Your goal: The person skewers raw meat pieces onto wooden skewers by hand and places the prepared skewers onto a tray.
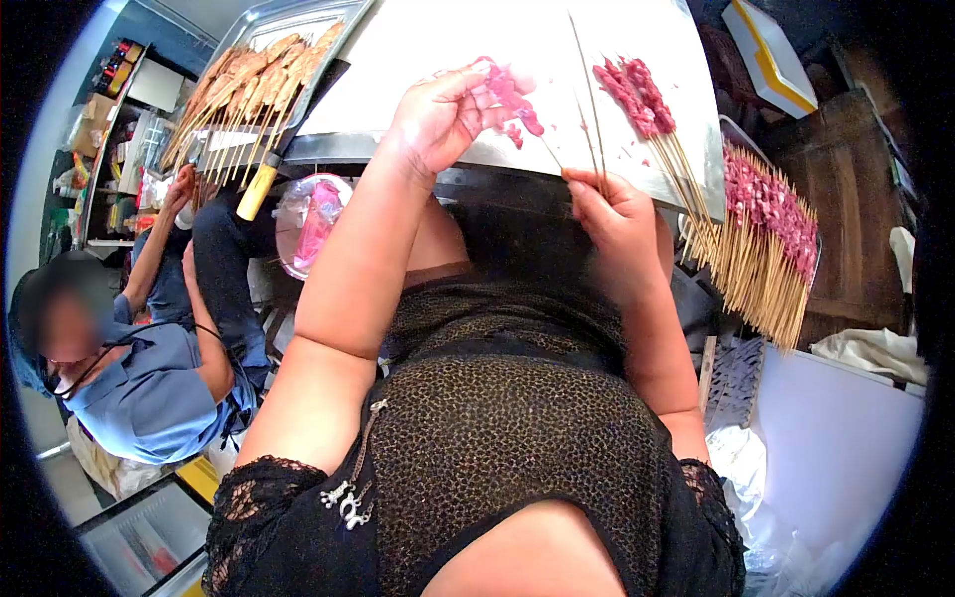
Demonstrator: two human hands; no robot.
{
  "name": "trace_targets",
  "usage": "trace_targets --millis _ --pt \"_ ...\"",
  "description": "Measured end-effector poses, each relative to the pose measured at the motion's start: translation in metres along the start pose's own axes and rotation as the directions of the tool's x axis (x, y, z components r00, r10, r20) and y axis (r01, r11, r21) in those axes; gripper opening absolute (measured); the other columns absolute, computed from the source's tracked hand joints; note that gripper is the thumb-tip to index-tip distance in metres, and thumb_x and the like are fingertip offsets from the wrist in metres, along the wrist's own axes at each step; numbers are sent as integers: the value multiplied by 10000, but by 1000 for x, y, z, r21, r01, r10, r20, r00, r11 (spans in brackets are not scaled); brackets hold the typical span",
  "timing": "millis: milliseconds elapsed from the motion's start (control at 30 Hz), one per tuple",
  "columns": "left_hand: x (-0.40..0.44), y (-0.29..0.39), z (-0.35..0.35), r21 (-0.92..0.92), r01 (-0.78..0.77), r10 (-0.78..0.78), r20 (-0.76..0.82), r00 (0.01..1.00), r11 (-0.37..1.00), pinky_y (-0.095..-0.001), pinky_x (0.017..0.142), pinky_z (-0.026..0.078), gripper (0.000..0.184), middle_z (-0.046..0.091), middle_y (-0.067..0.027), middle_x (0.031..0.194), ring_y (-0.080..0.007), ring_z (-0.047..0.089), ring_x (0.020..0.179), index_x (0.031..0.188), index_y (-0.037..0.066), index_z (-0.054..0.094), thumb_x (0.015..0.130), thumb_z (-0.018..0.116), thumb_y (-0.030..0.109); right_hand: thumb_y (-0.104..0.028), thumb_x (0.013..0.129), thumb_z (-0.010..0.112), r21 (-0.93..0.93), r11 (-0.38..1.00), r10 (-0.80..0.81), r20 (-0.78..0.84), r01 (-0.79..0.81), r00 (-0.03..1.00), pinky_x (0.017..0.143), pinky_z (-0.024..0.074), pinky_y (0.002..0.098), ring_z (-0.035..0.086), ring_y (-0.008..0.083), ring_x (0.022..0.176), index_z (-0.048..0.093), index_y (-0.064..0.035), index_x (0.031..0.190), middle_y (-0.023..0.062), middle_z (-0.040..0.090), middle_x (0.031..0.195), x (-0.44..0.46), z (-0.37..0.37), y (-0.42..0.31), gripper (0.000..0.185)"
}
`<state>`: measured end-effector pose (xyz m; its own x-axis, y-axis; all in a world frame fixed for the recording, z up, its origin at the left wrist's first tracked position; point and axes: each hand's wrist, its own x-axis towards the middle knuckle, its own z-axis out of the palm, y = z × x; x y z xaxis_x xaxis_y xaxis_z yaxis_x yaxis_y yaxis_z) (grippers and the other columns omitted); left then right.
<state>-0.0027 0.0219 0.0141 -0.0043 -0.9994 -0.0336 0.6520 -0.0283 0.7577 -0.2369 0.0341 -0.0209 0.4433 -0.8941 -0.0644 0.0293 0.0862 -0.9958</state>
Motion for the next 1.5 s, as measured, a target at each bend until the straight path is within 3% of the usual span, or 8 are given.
trace_targets --millis 200,433,667,733,933,1233,1433,1500 --pt "7 -9 5 -14 -51 49 -127 991 999 -429 910 461 304 580 -242 1064 -352 566 1036 1094 -86 480 946 387 162 -113 860 581 36 997 75 -15 -75 997 501 351 153 446 11 560 637 -26 1038 -47 544 664 -2 8 -8 206" --pt "5 -17 8 70 -111 123 -199 972 991 -377 833 519 293 608 -208 1016 -304 613 957 1100 -85 491 907 509 135 -107 858 579 -93 996 -15 -41 11 999 553 408 184 493 35 595 644 -14 1027 -32 575 694 -4 6 5 204" --pt "11 -7 -2 129 -188 219 -302 928 974 -388 843 517 299 601 -216 1010 -323 601 979 1117 -90 475 908 500 124 -85 857 575 -103 995 -20 -44 16 999 550 393 180 483 33 601 643 -12 1031 -30 563 687 -13 1 6 200" --pt "10 -3 3 30 -135 138 -164 977 990 -411 874 498 297 585 -229 1039 -343 576 1020 1127 -86 465 914 485 121 -82 859 573 -54 998 -20 -49 17 999 551 388 176 478 31 601 643 -12 1029 -36 557 688 -12 0 7 197" --pt "4 2 4 -38 -74 67 -168 984 997 -450 916 463 300 564 -252 1075 -368 554 1049 1112 -94 468 923 465 139 -72 860 574 -48 999 -20 -91 16 996 558 377 165 470 26 611 642 -4 1025 -43 545 689 -12 -1 5 191" --pt "0 -8 17 33 -115 119 -147 982 993 -465 909 466 251 562 -259 1074 -370 560 1039 1058 -94 482 927 437 114 -84 861 574 -13 998 -54 -37 53 998 539 373 167 467 28 595 638 1 1020 -37 550 685 -5 4 -3 192" --pt "12 -10 13 -91 -139 116 -220 969 986 -485 895 471 244 575 -223 1028 -358 583 973 1081 -79 443 932 408 112 -113 865 571 10 999 53 -23 -52 998 537 397 187 482 37 579 642 -23 1031 -17 565 670 1 12 -8 202" --pt "17 -11 9 -115 -181 147 -251 957 977 -482 878 480 226 572 -189 967 -342 587 918 1072 -64 444 931 392 105 -111 863 567 -373 917 -171 -42 143 984 534 413 205 493 44 564 645 -49 1039 3 562 642 0 9 4 202"
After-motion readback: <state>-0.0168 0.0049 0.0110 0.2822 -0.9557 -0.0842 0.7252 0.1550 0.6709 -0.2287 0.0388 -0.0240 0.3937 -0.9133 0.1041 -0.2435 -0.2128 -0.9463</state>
